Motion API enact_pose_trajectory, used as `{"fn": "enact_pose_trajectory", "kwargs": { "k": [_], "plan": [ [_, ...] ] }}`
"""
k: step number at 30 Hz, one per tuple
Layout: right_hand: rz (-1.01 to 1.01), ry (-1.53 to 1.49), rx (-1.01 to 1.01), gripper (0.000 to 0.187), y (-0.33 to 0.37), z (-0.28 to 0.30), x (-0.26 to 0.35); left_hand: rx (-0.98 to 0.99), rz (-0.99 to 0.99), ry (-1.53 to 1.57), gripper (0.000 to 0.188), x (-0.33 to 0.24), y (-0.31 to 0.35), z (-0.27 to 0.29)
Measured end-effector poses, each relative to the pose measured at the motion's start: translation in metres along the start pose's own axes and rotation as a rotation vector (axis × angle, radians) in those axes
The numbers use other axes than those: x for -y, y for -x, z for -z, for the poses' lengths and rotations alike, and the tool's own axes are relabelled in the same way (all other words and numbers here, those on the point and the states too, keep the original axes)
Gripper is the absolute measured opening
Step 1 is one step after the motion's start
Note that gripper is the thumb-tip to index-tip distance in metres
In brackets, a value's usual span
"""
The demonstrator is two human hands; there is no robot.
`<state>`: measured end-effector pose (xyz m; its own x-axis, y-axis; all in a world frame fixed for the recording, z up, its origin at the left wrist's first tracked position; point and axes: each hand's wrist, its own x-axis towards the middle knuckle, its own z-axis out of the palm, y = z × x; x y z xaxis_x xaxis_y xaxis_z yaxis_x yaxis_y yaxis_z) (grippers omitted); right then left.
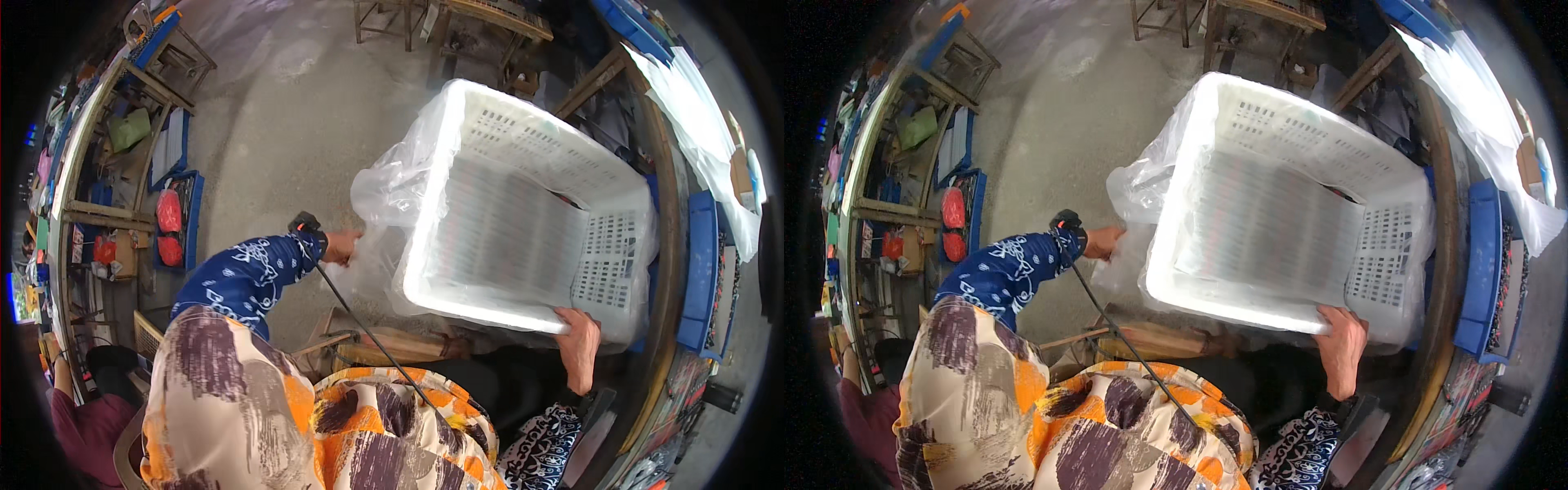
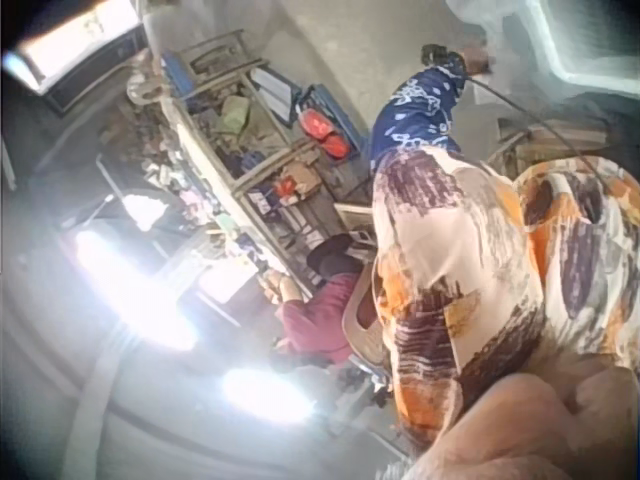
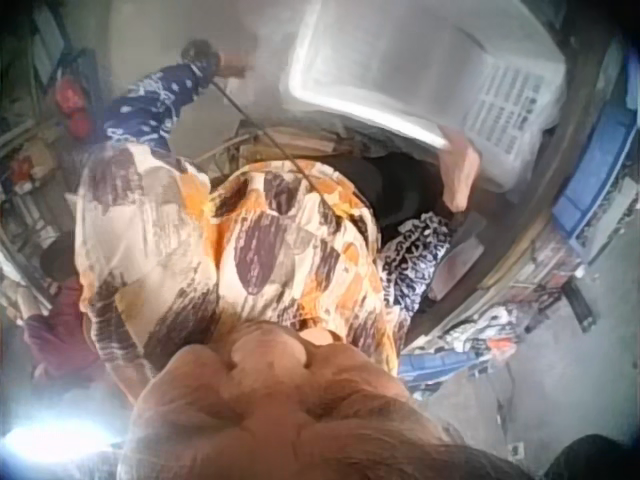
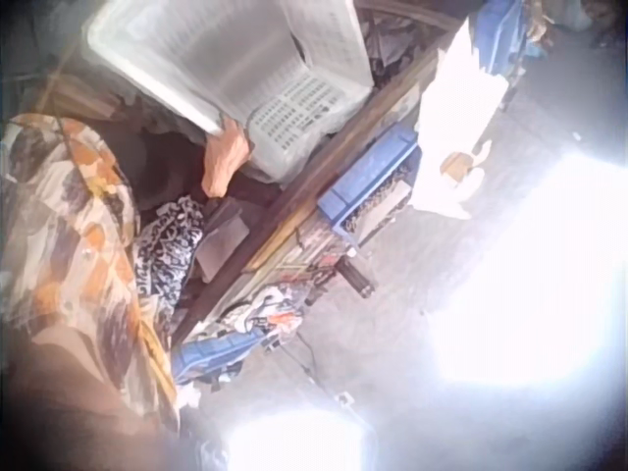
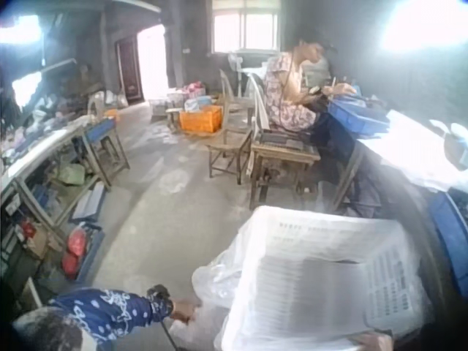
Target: The person lines a white plastic basket with bubble wrap, then uses a hot glue gun to attach small black bristle pieces to metal rods. They pick up rods, apply glue to the bristle ends, and place the finished bundles on the table.
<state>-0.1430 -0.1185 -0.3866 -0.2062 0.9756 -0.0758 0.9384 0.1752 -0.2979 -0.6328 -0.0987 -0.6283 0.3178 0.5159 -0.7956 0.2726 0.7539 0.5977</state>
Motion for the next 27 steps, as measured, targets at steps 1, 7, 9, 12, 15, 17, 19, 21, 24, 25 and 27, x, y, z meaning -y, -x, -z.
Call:
{"fn": "enact_pose_trajectory", "kwargs": {
  "k": [1, 7, 9, 12, 15, 17, 19, 21, 24, 25, 27],
  "plan": [
    [-0.012, -0.010, 0.005, 0.032, 0.000, 0.000, 0.001, 0.150, 0.071, -0.102, 0.029, 0.011, -0.003, 0.000],
    [-0.049, 0.004, 0.027, 0.034, -0.001, 0.002, 0.005, 0.195, 0.102, -0.634, 0.030, 0.048, -0.021, -0.013],
    [-0.065, -0.026, 0.036, 0.035, -0.001, 0.002, 0.005, 0.202, 0.057, -0.806, 0.030, 0.053, -0.025, -0.016],
    [-0.025, 0.013, 0.024, 0.036, -0.001, 0.002, 0.003, 0.221, -0.038, -1.111, 0.030, 0.058, -0.024, -0.010],
    [-0.059, -0.007, 0.035, 0.036, -0.001, 0.001, 0.002, 0.246, -0.126, -1.335, 0.030, 0.049, -0.013, 0.020],
    [-0.076, -0.035, 0.019, 0.036, -0.001, 0.000, 0.002, 0.251, -0.159, -1.304, 0.030, 0.035, 0.006, 0.049],
    [-0.081, -0.045, 0.015, 0.036, 0.000, 0.001, 0.003, 0.254, -0.172, -1.158, 0.031, 0.021, 0.029, 0.066],
    [-0.070, -0.033, 0.016, 0.035, 0.000, 0.001, 0.003, 0.266, -0.162, -1.101, 0.031, 0.001, 0.049, 0.076],
    [-0.061, -0.025, -0.001, 0.035, 0.000, 0.001, 0.002, 0.316, -0.147, -1.188, 0.028, -0.029, 0.073, 0.078],
    [-0.043, -0.014, -0.005, 0.035, 0.000, 0.001, 0.002, 0.298, -0.150, -1.176, 0.027, -0.035, 0.081, 0.077],
    [-0.040, -0.044, -0.020, 0.034, 0.000, 0.001, 0.002, 0.283, -0.175, -1.162, 0.025, -0.045, 0.100, 0.074]
  ]
}}
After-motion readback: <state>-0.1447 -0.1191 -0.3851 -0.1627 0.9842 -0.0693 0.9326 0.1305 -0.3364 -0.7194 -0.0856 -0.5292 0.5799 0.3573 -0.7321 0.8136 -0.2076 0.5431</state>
